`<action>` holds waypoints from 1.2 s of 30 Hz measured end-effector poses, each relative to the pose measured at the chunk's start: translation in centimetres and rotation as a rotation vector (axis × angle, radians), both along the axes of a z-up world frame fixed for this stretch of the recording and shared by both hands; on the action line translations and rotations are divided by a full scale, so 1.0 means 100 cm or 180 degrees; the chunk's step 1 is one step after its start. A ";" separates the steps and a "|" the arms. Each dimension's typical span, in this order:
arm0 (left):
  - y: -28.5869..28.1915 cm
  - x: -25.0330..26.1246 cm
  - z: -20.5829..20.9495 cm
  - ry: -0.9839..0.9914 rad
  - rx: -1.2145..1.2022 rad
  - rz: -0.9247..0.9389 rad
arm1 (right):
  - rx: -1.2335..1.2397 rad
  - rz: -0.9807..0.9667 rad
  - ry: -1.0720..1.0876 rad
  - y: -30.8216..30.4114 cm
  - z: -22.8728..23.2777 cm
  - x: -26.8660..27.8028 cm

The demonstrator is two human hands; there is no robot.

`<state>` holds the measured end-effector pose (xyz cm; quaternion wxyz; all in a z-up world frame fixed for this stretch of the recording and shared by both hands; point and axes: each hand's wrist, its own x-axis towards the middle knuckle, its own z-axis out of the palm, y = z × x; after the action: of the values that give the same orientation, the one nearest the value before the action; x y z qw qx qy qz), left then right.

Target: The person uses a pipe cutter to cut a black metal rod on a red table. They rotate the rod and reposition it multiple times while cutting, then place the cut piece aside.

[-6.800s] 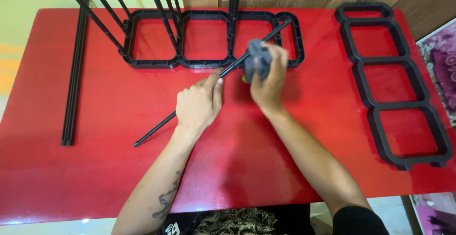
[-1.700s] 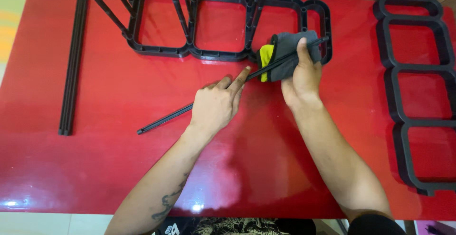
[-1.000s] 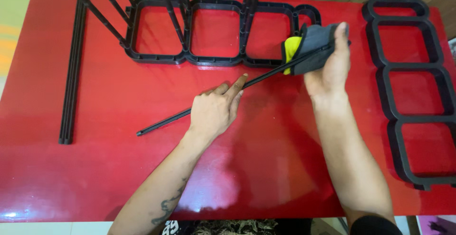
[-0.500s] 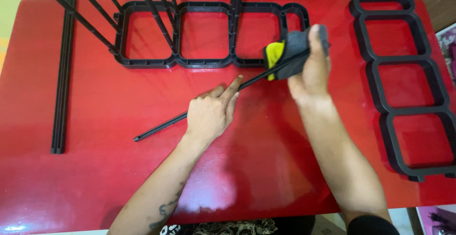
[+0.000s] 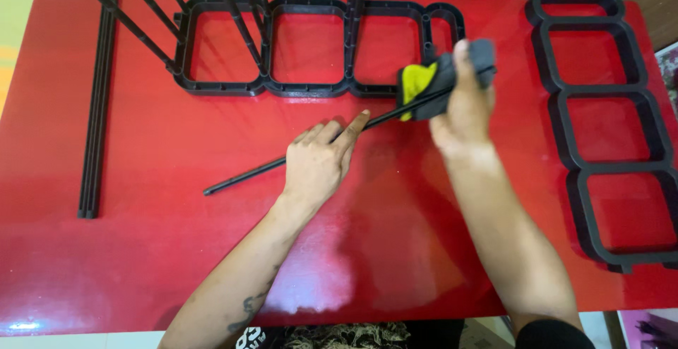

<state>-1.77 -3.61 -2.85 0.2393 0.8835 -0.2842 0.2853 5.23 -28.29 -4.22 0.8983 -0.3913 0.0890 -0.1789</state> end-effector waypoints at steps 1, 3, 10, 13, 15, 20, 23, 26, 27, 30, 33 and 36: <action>0.000 0.000 -0.001 -0.0042 0.0009 0.0005 | -0.0032 0.0017 -0.0156 -0.009 0.007 0.001; 0.002 0.002 -0.001 -0.0142 0.0031 0.0015 | -0.0072 -0.0088 -0.0276 -0.024 0.022 0.003; 0.012 0.006 -0.008 -0.0240 -0.0255 0.0144 | -0.0002 -0.0073 -0.0165 0.018 0.011 -0.005; 0.018 0.010 -0.010 -0.0210 -0.0248 0.0210 | 0.0032 0.0052 0.0135 0.035 -0.001 -0.003; 0.023 0.012 -0.012 -0.0187 -0.0152 0.0314 | -0.0051 0.0305 -0.0011 0.029 -0.001 -0.002; 0.026 0.019 -0.014 -0.0141 0.0057 0.0520 | 0.0031 0.0079 -0.0156 -0.001 0.013 0.000; 0.029 0.022 -0.015 -0.0107 0.0151 0.0616 | -0.0002 0.0158 -0.0120 0.022 0.003 -0.002; 0.034 0.024 -0.016 0.0025 0.0265 0.0759 | 0.0068 0.0349 -0.0126 0.052 -0.015 -0.006; 0.035 0.026 -0.017 0.0081 0.0298 0.0801 | -0.0002 0.0445 -0.0204 0.058 -0.020 -0.008; 0.036 0.027 -0.020 0.0338 0.0396 0.0902 | -0.0160 0.0724 -0.0334 0.071 -0.029 -0.014; 0.037 0.026 -0.021 0.0485 0.0435 0.0894 | -0.0365 0.0793 -0.0248 0.083 -0.035 -0.021; 0.038 0.026 -0.017 0.0552 0.0473 0.0829 | -0.1336 0.0520 -0.0303 0.090 -0.039 -0.022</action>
<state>0.84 0.17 -4.56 0.1580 0.9494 -0.1659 0.2148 3.06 -19.25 -8.12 0.8119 -0.5666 -0.0247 -0.1384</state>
